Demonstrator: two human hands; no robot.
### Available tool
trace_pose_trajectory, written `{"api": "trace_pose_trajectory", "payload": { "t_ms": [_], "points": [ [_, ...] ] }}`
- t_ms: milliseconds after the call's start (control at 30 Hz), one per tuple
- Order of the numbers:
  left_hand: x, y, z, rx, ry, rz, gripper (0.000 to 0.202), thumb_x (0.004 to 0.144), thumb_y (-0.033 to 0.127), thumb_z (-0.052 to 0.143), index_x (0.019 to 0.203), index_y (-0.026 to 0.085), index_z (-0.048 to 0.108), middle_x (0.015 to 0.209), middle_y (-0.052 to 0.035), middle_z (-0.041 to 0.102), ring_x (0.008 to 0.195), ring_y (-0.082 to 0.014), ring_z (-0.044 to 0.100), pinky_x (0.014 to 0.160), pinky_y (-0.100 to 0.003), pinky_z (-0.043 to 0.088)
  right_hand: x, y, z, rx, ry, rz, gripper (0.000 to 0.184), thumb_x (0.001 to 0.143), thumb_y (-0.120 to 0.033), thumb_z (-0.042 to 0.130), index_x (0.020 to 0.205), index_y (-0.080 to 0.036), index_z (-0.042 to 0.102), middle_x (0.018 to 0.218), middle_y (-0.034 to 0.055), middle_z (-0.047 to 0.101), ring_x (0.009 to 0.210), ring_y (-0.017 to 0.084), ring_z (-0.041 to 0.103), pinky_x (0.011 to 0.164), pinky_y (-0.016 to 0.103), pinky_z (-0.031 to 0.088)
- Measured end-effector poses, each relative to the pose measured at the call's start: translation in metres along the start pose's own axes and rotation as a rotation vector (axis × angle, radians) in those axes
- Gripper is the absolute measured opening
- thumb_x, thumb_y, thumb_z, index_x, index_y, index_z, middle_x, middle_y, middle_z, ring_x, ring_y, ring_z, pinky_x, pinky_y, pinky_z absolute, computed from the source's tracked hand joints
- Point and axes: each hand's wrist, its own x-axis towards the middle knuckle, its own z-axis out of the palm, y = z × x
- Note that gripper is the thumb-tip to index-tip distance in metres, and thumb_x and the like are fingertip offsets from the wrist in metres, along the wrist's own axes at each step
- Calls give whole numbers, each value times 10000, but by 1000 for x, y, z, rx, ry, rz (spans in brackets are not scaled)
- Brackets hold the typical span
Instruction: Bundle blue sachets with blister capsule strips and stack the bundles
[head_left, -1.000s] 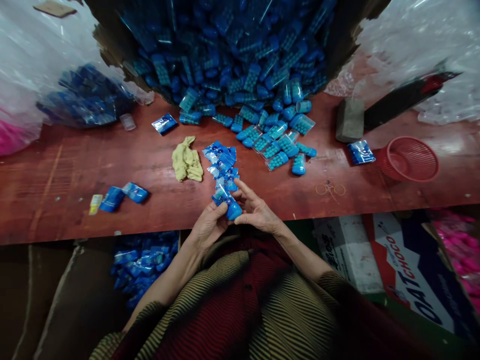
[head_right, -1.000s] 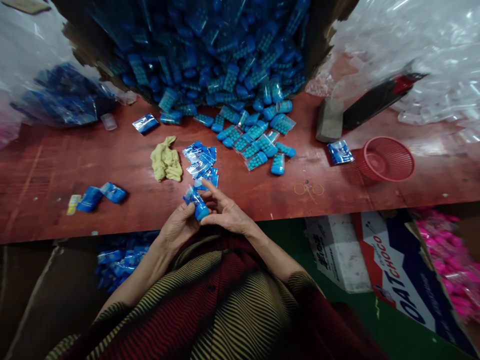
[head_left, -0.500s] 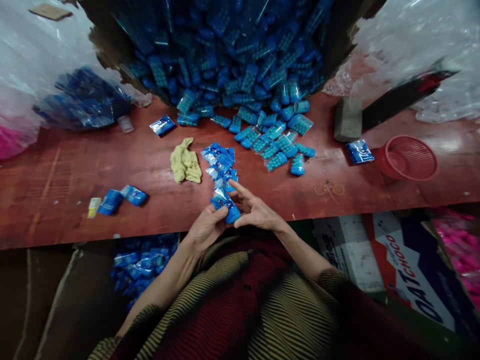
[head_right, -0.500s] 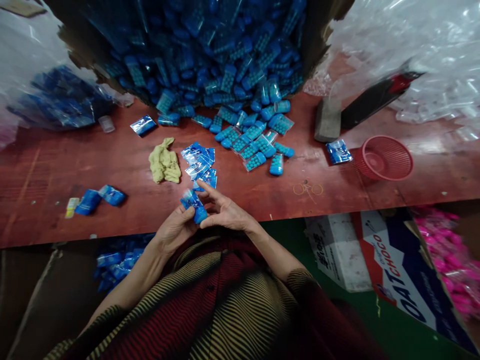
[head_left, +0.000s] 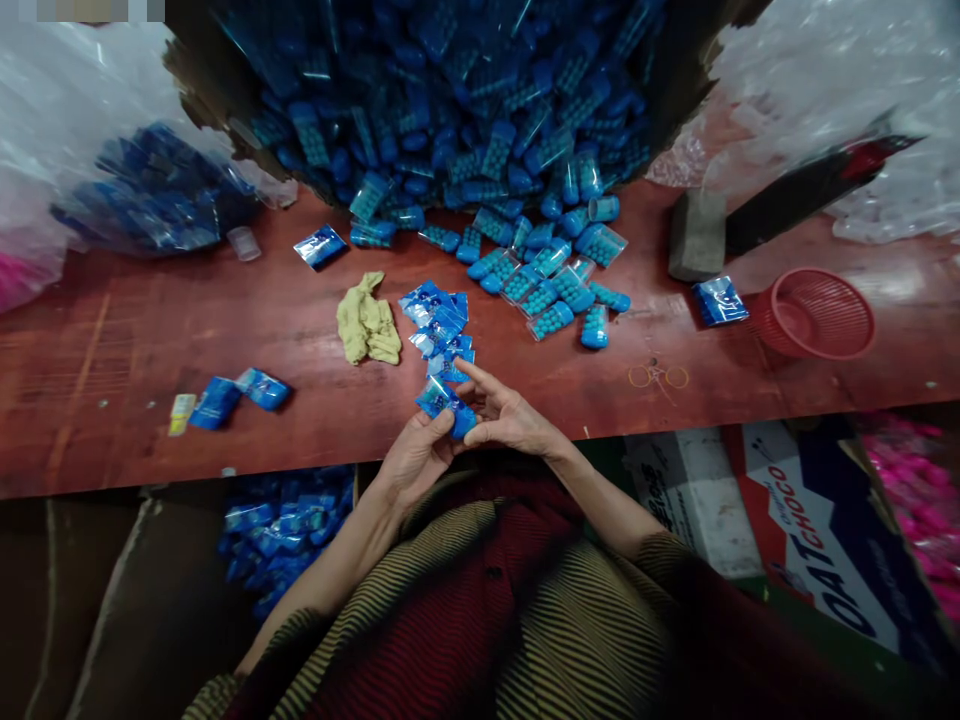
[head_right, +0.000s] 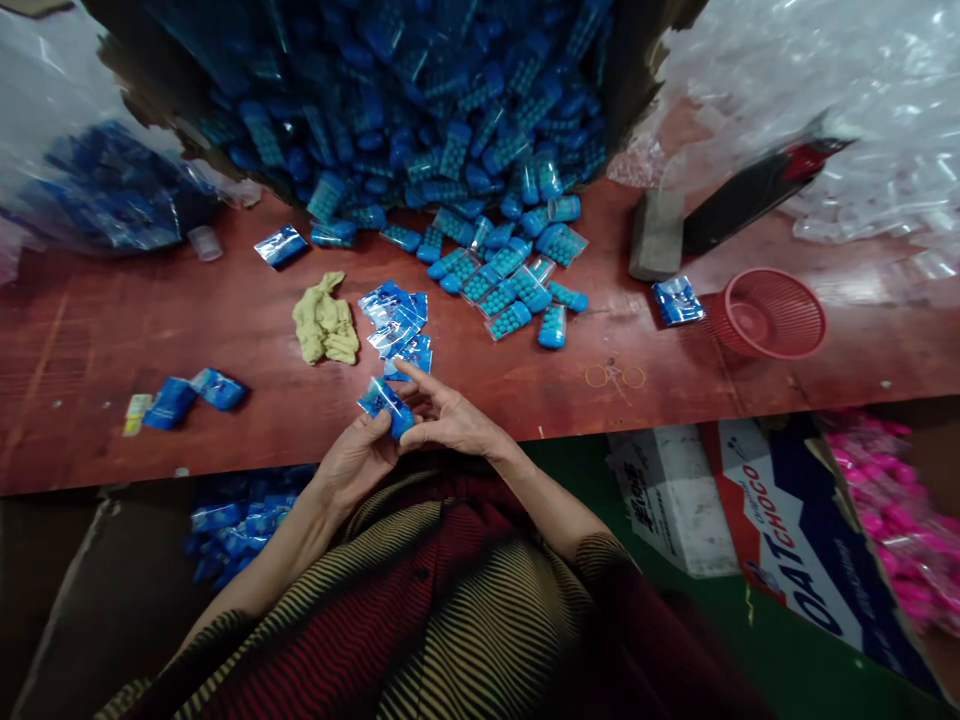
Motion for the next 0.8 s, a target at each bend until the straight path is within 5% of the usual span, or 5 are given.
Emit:
{"api": "trace_pose_trajectory", "payload": {
  "t_ms": [267, 500, 667, 800],
  "points": [
    [1, -4, 3, -32, -4, -21, 469, 701, 326, 729, 1118, 137, 625, 830, -55, 690, 650, -108, 608, 606, -212, 500, -3, 3, 7, 54, 63, 3, 931, 628, -144, 735, 1399, -402, 283, 1064, -16, 557, 829, 110, 569, 665, 224, 548],
    [1, -5, -2, -49, -53, -16, 344, 665, 251, 759, 972, 133, 655, 850, -64, 712, 748, -146, 660, 657, -216, 511, -4, 6, 3, 64, 11, 4, 952, 593, -122, 768, 1393, -374, 317, 1363, 13, 452, 1097, 177, 532, 757, 237, 544],
    [0, -6, -5, -16, -80, -18, 396, 646, 250, 774, 1006, 136, 657, 853, -67, 718, 790, -166, 671, 689, -226, 516, -8, 4, 0, 17, -54, -1, 822, 630, -149, 754, 1345, -364, 413, 1371, -7, 468, 1153, 181, 520, 874, 289, 508],
    [2, -6, -1, 11, -34, 51, 356, 657, 260, 765, 970, 125, 663, 880, -74, 714, 773, -164, 665, 717, -256, 523, -9, 4, 5, -143, 57, 9, 611, 778, -232, 627, 1349, -324, 429, 1292, 22, 548, 1106, 189, 566, 943, 382, 475]
  ]
}}
